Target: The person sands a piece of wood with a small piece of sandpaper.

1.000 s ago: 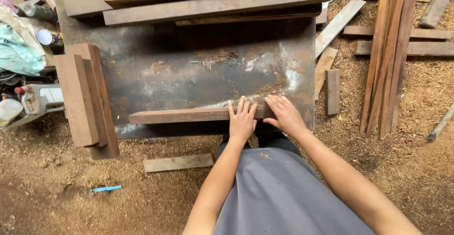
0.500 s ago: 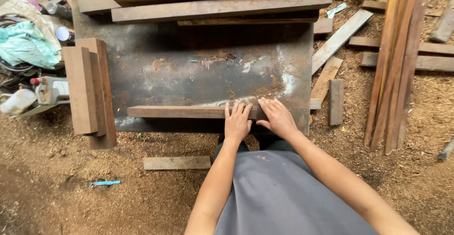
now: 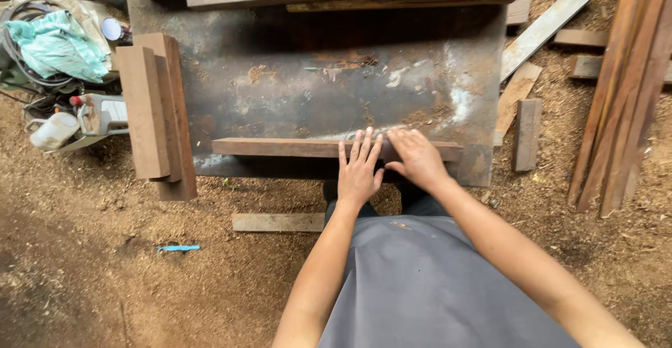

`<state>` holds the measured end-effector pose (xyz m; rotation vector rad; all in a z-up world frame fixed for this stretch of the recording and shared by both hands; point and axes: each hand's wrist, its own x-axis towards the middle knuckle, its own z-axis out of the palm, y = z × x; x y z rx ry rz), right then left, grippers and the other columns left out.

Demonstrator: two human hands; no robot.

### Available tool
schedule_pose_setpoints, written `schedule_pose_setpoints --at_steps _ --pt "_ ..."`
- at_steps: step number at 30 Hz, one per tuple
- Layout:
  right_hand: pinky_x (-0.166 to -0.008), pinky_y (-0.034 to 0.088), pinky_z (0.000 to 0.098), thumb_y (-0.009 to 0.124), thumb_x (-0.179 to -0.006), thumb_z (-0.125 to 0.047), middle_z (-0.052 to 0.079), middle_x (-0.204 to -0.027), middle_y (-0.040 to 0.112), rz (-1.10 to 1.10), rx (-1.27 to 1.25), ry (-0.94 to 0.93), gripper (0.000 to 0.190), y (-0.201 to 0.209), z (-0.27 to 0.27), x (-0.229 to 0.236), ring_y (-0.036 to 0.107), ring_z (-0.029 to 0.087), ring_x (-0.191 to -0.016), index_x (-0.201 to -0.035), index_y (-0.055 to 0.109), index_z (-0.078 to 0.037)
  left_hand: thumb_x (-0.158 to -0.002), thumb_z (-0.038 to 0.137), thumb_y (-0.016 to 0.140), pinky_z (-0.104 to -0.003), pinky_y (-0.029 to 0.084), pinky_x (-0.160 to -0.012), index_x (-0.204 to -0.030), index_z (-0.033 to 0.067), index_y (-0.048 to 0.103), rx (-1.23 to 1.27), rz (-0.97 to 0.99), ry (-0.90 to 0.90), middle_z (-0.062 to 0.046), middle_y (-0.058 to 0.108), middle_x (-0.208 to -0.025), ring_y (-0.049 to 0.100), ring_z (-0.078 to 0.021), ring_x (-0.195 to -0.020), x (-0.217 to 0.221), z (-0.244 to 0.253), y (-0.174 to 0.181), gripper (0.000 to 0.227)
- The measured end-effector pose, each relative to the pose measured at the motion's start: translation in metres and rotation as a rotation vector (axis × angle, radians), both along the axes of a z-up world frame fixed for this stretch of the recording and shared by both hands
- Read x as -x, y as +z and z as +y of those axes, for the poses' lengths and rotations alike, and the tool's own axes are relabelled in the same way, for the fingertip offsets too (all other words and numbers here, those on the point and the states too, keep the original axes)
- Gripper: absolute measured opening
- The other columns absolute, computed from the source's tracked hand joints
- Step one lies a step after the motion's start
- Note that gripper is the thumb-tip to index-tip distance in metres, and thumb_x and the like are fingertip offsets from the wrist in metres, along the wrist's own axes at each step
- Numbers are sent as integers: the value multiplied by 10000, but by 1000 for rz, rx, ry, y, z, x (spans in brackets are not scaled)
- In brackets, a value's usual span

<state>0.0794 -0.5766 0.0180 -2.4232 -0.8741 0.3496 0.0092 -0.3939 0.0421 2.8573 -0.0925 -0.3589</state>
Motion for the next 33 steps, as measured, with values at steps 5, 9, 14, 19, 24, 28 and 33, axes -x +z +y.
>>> schedule_pose_setpoints --at_steps 5,9,14,19,24,28,33 --pt "-1176 380 457 791 -814 -380 161 -1459 593 -57 89 -83 761 18 -17 4 531 320 -1368 -1434 532 -22 -821 365 756 -599 122 -1278 -1625 170 303 23 -18 -40 -54 224 -1712 182 -249 -1588 -1 27 1 943" --pt "-1178 379 458 797 -825 -395 176 -1436 591 -65 103 -42 771 13 29 9 527 342 -1344 -1438 530 -9 -811 388 763 -604 115 -1278 -1624 153 278 35 -28 -27 -60 212 -1712 175 -251 -1589 6 55 5 975" --pt "-1184 381 456 793 -812 -384 157 -1449 595 -58 68 -49 772 13 44 11 536 326 -1369 -1440 533 -19 -801 398 772 -595 118 -1275 -1630 182 254 7 17 -67 -51 210 -1712 175 -242 -1584 11 88 6 1001" --pt "-1171 383 460 797 -817 -385 176 -1450 583 -38 101 -54 768 17 54 13 532 346 -1351 -1432 524 -14 -801 381 771 -582 125 -1279 -1637 199 249 52 5 -110 -32 217 -1710 177 -235 -1586 16 107 5 1002" --pt "-1190 377 463 787 -823 -357 159 -1477 574 -31 74 0 754 7 119 14 527 330 -1383 -1437 517 -13 -810 324 761 -556 127 -1301 -1648 173 250 45 0 -113 -27 210 -1727 172 -218 -1603 20 118 0 993" --pt "-1177 369 467 790 -819 -384 175 -1477 560 -14 108 -19 783 24 106 16 511 337 -1375 -1443 511 -4 -817 326 746 -572 120 -1287 -1638 174 261 74 -19 -133 -44 203 -1721 160 -240 -1597 22 137 1 965" --pt "-1191 372 463 796 -817 -394 179 -1471 565 -25 108 -96 787 30 127 21 505 333 -1392 -1430 507 7 -823 355 739 -603 103 -1276 -1631 151 259 118 -19 -114 -59 190 -1720 150 -250 -1594 21 169 4 962"
